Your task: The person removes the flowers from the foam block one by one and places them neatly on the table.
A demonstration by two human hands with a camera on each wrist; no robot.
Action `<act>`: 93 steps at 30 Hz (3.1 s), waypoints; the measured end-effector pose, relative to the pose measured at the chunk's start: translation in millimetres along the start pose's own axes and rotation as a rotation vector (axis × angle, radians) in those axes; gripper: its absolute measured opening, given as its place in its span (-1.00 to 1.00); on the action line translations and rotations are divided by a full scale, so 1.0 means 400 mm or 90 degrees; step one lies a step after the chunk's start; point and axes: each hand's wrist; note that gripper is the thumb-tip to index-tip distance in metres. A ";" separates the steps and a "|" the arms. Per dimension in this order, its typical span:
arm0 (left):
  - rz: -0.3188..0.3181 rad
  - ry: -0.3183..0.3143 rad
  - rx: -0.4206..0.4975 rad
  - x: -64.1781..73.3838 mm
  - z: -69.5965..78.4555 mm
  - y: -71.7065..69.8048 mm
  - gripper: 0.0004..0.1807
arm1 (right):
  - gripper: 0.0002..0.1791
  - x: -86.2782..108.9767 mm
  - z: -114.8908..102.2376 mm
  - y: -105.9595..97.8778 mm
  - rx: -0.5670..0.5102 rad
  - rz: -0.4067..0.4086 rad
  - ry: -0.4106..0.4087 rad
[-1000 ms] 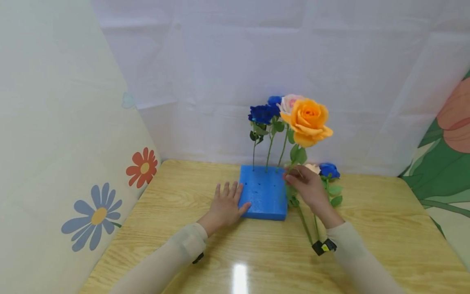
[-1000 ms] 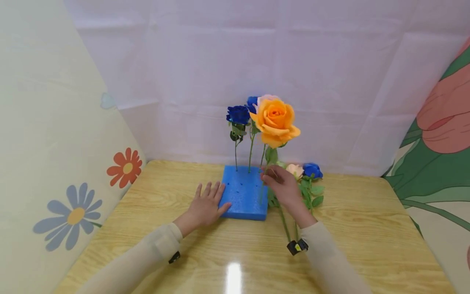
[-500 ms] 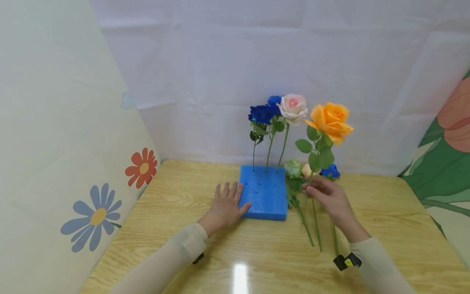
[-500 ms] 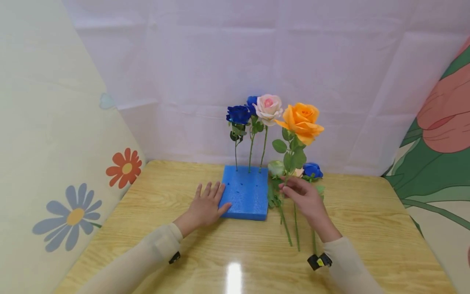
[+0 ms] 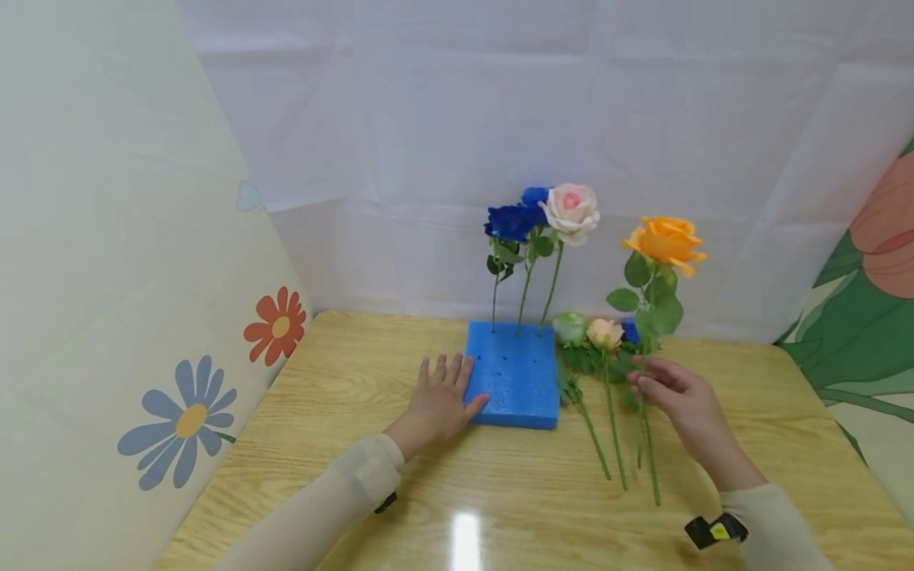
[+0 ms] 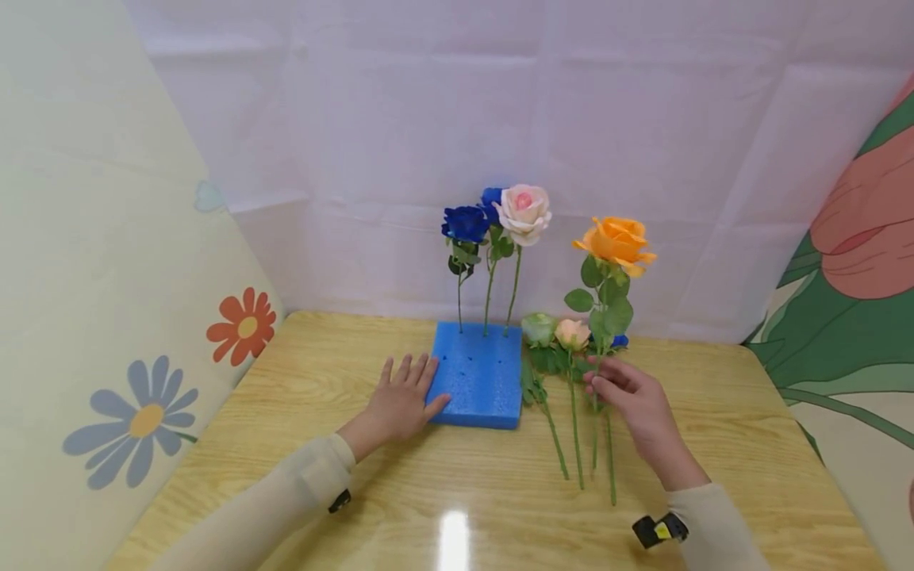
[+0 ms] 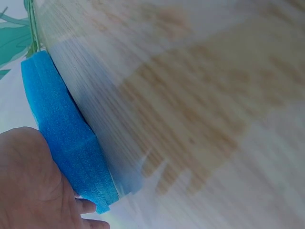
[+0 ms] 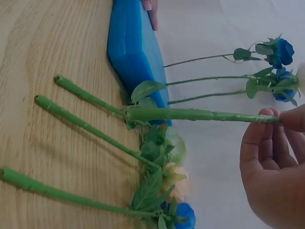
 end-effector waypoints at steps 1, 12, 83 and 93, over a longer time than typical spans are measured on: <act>0.000 0.000 0.001 -0.001 0.000 0.000 -0.09 | -0.45 0.002 0.001 -0.006 -0.015 0.005 0.006; 0.001 0.001 0.004 -0.003 -0.004 0.009 -0.10 | -0.72 0.026 0.019 -0.066 -0.139 0.024 0.033; 0.001 0.001 0.000 0.013 0.007 -0.022 -0.12 | -0.67 0.056 0.172 -0.268 -0.020 -0.074 0.314; 0.003 0.003 0.010 0.011 0.005 -0.019 -0.13 | -0.43 0.047 0.172 -0.254 0.017 -0.072 0.338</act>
Point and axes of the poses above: each hand's wrist, its own x-axis away from the middle knuckle, its own y-axis out of the palm, z = x × y, and after that the axes turned 2 degrees about x, right-handed
